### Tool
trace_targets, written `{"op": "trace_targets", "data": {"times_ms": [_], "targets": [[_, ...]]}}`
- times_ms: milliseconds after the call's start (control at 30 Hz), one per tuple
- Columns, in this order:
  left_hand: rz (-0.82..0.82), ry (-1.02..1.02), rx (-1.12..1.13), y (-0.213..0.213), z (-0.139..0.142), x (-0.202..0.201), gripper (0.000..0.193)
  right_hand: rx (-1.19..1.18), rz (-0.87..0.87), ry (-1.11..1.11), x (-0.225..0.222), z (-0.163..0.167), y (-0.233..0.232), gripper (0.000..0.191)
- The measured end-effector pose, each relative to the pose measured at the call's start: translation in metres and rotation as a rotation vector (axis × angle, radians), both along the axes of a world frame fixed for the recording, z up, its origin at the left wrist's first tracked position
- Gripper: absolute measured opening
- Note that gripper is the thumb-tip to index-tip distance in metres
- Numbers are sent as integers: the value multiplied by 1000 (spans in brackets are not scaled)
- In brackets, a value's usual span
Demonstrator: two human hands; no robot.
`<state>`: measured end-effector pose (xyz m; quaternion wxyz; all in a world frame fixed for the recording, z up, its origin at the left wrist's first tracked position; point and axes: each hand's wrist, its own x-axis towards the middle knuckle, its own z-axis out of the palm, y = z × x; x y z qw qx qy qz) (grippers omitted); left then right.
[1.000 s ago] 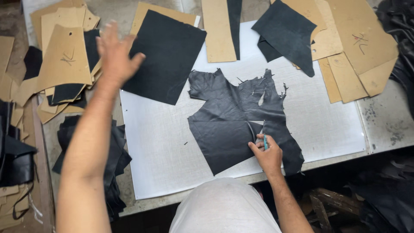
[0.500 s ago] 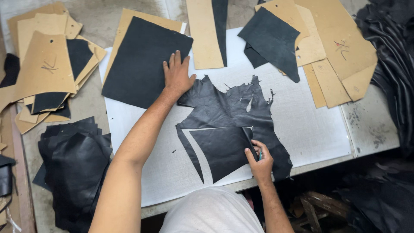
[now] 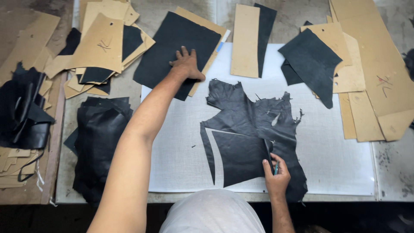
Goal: The person uses a cardboard template and a utility knife to cut shapes from black leather on a white worktable. They repeatedly place the template, trace the outline, cut the leather, and set aside the finished pieces. The person also handles and stacks the cut leather pieces and cardboard templates.
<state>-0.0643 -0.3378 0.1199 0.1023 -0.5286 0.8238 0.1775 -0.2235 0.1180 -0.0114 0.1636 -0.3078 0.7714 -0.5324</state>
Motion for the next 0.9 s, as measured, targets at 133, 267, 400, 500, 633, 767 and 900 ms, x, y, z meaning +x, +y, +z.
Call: {"op": "trace_targets", "data": {"times_ms": [133,267,400,500,633,767,900], "targets": [[-122,11,-230,-1,16,-9,97,0,-13,-62,-2,-9,0,31],[-173,250,-799,-32,43,11,62,-86,-9,-126,-8,-20,3,32],[-139,172,-966,-56,72,33,15,-81,27,-101,-14,-23,5,29],[-109,217,-1027,-45,78,32,2,-40,6,-67,-14,-22,5,28],[-131,233,-1222,9,60,10,25,-4,-17,-93,-11,-20,3,28],[-240,244,-981,69,15,-2,40,-57,-12,-99,-10,-22,3,27],[-366,146,-965,115,-47,-5,48,-82,-1,-104,-11,-24,3,25]]}}
